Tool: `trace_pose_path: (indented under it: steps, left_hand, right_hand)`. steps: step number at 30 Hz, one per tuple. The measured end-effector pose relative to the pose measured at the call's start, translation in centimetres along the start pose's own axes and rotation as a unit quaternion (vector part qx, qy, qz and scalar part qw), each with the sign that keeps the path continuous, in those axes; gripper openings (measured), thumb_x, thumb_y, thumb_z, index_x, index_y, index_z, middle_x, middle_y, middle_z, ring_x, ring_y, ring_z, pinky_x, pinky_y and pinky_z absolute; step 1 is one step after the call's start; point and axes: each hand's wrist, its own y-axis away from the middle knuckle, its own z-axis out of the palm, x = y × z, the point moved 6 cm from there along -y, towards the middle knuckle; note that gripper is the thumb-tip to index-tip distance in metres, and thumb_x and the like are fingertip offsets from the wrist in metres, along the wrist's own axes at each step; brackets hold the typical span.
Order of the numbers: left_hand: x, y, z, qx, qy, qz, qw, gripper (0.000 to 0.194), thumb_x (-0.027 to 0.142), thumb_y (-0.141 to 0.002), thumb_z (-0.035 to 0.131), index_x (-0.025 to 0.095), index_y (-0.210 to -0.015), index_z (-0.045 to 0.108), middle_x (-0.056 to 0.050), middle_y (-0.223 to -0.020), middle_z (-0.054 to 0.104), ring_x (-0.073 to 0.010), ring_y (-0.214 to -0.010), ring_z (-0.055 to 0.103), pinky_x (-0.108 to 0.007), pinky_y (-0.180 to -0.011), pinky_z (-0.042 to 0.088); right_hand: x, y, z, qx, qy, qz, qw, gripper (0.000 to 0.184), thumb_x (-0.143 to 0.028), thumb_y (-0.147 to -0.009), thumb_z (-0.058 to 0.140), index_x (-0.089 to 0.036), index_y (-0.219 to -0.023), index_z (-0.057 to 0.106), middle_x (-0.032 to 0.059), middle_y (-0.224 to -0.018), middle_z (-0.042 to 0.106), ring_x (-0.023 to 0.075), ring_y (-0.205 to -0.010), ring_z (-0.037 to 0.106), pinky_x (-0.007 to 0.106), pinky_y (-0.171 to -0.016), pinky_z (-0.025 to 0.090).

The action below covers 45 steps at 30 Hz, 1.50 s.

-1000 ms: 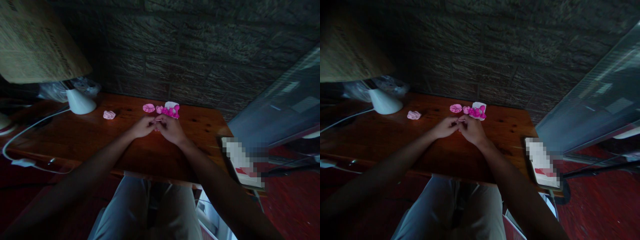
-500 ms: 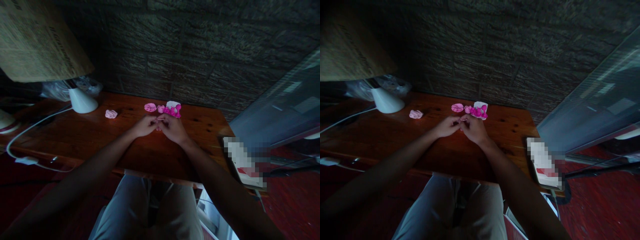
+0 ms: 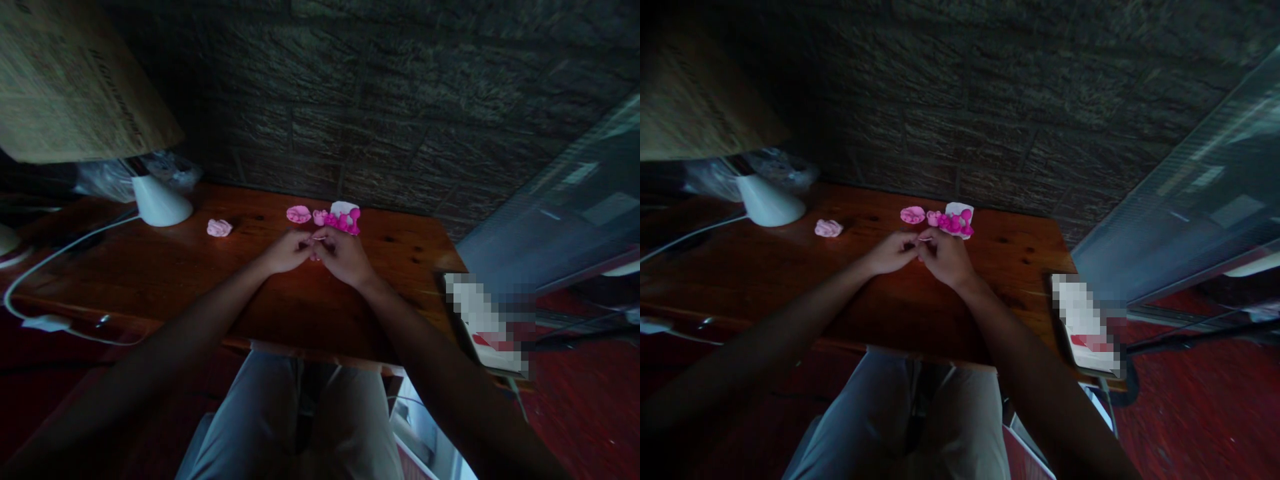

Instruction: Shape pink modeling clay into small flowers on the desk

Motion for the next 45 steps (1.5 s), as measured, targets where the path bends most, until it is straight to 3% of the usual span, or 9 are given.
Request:
trace_pose_path:
  steps: [23,29,34,39,45]
  left_hand:
    - [0.0,0.0,0.0,-0.009,-0.013,0.001,1.000,0.019,0.013,-0.088,0.054,0.016,-0.071,0.063,0.001,-0.068,0.069,-0.0111,-0.064,0.064,-0.022,-0.067,0.052]
    - [-0.5,0.1,0.0,-0.005,-0.057,-0.019,0.998,0.017,0.013,-0.083,0.053,0.015,-0.068,0.062,0.002,-0.064,0.064,-0.0116,-0.060,0.056,-0.022,-0.058,0.042]
    - [-0.2,-0.1,0.0,-0.025,-0.036,0.010,0.999,0.014,0.009,-0.074,0.054,0.015,-0.072,0.067,0.000,-0.073,0.071,-0.0134,-0.069,0.062,-0.023,-0.066,0.047]
    - [-0.7,-0.4,-0.3,-0.011,-0.035,0.013,0.999,0.015,0.009,-0.075,0.054,0.015,-0.073,0.068,0.000,-0.074,0.073,-0.0135,-0.069,0.063,-0.024,-0.067,0.048]
    - [-0.6,-0.2,-0.1,-0.010,0.031,0.000,0.999,0.020,0.018,-0.088,0.056,0.016,-0.071,0.067,-0.001,-0.071,0.072,-0.0119,-0.066,0.064,-0.023,-0.067,0.050]
  right_hand:
    - [-0.3,0.1,0.0,-0.007,0.013,-0.010,1.000,0.010,-0.021,-0.097,0.056,-0.019,-0.094,0.065,0.0022,-0.076,0.073,0.0166,-0.071,0.071,0.030,-0.074,0.053]
    - [-1.3,0.5,0.1,-0.027,0.089,-0.032,0.995,0.009,-0.023,-0.097,0.059,-0.017,-0.100,0.065,0.0054,-0.086,0.075,0.0174,-0.076,0.069,0.030,-0.073,0.050]
    - [-2.3,1.0,0.3,-0.033,0.157,-0.052,0.986,0.012,-0.021,-0.096,0.062,-0.015,-0.105,0.069,0.0085,-0.091,0.076,0.0193,-0.079,0.069,0.032,-0.077,0.049]
    - [-1.4,0.4,0.7,-0.047,0.088,-0.066,0.993,0.012,-0.022,-0.096,0.060,-0.017,-0.103,0.069,0.0043,-0.089,0.076,0.0160,-0.077,0.069,0.030,-0.077,0.051]
    - [0.5,-0.2,-0.3,0.013,-0.020,-0.040,0.999,0.014,-0.025,-0.099,0.056,-0.020,-0.106,0.067,-0.0001,-0.079,0.075,0.0152,-0.074,0.072,0.029,-0.076,0.055]
